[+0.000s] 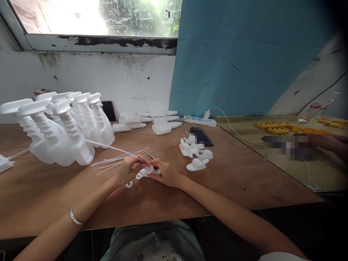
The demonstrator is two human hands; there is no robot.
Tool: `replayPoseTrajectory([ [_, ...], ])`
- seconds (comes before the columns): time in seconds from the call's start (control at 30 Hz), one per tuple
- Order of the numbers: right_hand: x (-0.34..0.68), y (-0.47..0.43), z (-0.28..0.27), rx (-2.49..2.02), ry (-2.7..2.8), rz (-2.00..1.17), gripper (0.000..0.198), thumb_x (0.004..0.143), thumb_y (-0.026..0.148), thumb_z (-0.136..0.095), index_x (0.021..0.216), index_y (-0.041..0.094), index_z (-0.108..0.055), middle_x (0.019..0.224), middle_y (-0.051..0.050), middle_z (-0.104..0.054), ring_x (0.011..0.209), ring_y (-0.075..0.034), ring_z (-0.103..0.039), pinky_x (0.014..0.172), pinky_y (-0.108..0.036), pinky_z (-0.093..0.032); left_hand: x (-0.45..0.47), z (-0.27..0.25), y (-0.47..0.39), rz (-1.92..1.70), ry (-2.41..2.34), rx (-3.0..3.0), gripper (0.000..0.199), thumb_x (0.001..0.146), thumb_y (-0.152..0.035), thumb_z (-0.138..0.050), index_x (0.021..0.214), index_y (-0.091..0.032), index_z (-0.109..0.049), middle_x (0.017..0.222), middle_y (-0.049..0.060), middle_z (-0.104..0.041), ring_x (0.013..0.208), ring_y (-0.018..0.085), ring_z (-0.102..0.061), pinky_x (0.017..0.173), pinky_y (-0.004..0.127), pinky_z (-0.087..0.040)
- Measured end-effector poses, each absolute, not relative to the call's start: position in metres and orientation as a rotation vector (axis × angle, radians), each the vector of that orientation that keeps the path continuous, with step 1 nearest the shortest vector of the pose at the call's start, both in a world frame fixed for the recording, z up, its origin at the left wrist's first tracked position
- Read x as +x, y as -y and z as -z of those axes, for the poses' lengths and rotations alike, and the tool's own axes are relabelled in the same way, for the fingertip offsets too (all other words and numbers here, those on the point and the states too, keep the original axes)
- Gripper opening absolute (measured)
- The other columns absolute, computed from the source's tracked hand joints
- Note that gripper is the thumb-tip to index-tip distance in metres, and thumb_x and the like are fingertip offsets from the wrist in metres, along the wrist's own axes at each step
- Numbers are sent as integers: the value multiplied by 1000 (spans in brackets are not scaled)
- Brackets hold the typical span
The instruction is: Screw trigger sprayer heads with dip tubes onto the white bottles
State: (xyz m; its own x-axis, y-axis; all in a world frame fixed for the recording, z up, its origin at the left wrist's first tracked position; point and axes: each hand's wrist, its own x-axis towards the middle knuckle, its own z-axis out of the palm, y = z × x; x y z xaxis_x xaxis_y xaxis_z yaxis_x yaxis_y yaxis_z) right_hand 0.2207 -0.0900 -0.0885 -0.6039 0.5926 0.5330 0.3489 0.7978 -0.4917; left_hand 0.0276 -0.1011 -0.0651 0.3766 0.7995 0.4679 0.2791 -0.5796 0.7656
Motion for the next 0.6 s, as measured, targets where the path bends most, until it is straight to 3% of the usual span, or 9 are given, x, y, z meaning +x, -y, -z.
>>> replayPoseTrajectory([
  [0.6, 221, 89, 93, -661, 2225, -410, 33, 78, 35, -60, 102, 18, -45, 85, -5, -61, 71, -15, -60, 64, -26, -49, 34, 54, 103, -1199, -1035, 2298, 4, 79, -21, -59, 78, -18, -61, 79, 1, -67, 75, 15, -61, 73, 27, -45],
])
